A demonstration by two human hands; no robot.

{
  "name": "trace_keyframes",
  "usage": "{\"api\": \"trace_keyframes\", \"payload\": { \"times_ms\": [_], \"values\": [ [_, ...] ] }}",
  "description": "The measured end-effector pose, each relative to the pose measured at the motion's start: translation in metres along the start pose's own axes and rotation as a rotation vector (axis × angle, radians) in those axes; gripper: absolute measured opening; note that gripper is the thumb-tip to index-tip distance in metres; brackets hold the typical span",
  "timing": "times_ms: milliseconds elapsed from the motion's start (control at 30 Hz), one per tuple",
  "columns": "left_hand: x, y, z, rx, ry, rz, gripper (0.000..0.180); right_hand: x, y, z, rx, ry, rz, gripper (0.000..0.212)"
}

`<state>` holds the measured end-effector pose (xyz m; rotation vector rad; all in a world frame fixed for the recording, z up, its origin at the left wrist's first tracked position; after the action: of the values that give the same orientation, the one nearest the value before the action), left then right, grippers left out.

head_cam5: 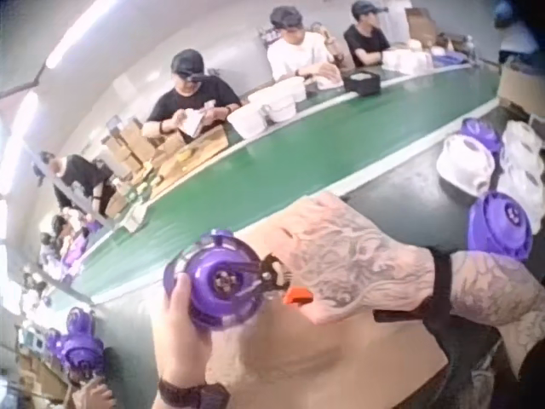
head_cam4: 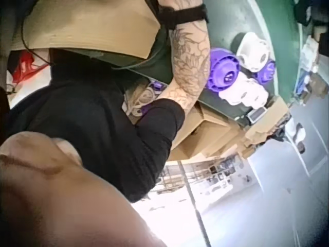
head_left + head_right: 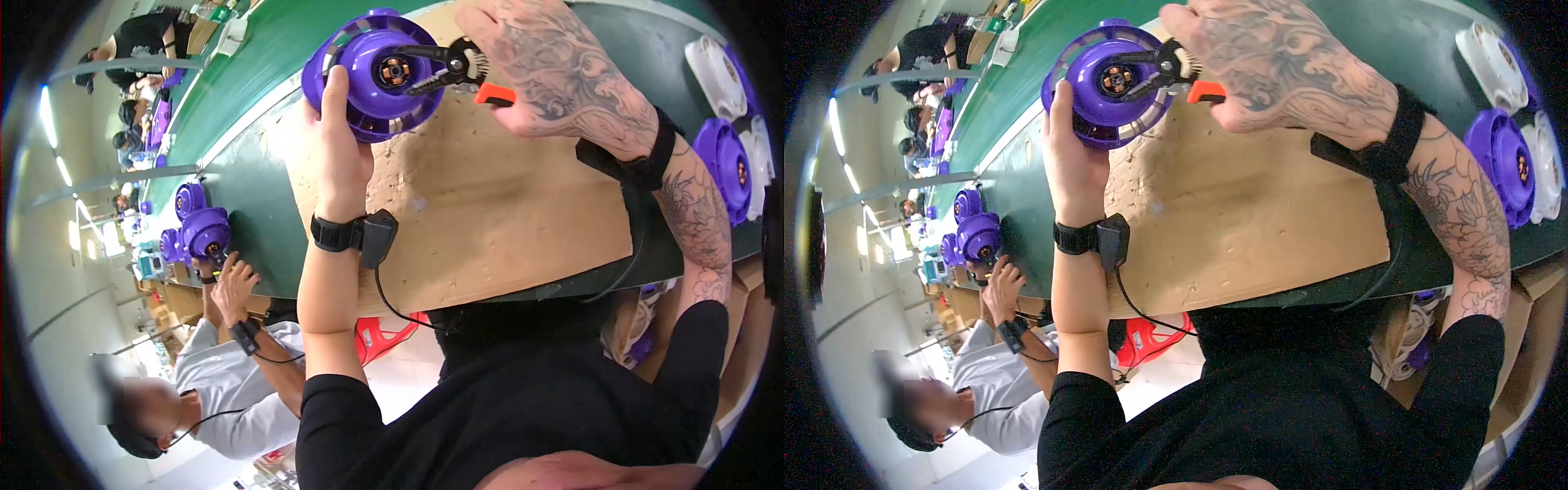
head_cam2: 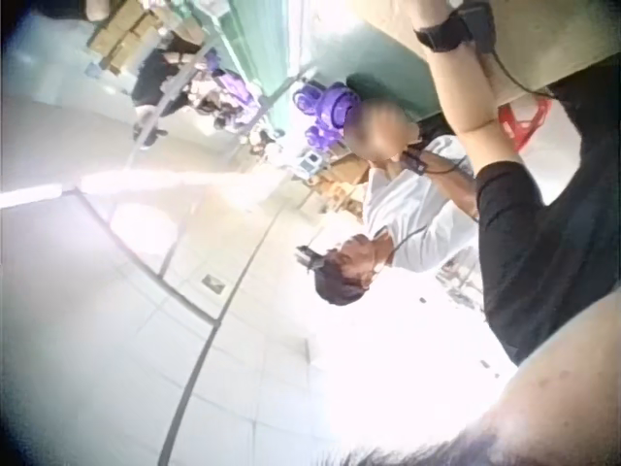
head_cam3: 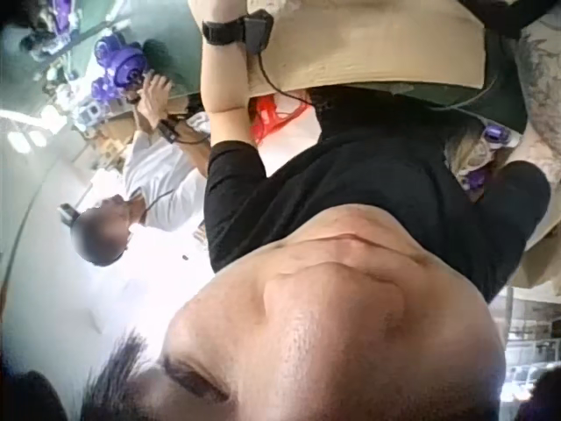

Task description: The person uses pliers to manipulate wires inside the central hub of white and purple circular plastic housings. They repeatedly pick up a housing, adjust the internal components, and place the item into a cardboard box. The task is performed at a long assembly table in a workshop setting.

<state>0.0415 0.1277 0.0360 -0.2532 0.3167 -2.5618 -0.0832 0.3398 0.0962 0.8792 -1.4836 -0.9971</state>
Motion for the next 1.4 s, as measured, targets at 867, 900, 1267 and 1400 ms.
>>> {"api": "trace_keyframes", "payload": {
  "times_ms": [867,900,1267,1400],
  "values": [
    [-0.016,-0.011,0.067,0.901,0.363,-0.168,0.041,-0.009,-0.056,-0.038,-0.073,-0.212,-0.239,0.059],
    [-0.018,-0.007,0.064,0.901,0.356,-0.163,0.041,-0.010,-0.059,-0.041,-0.054,-0.205,-0.256,0.058],
    [-0.033,-0.035,0.062,1.275,0.151,-0.126,0.042,-0.030,-0.054,-0.031,0.302,-0.063,-0.231,0.051],
    [-0.036,-0.043,0.063,1.286,0.115,-0.107,0.043,-0.028,-0.052,-0.030,0.288,-0.097,-0.295,0.040]
  ]
}}
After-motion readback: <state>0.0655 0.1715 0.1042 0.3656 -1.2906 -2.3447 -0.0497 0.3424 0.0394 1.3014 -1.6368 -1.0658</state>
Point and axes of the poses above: each hand's wrist, its own x-axis towards the middle knuckle, its own y-axis out of the back of the hand, z = x × y, the point moved 3 cm from there along x, towards the middle knuckle, and after that the axes turned 14 degrees about -z, right-handed, at the moved point
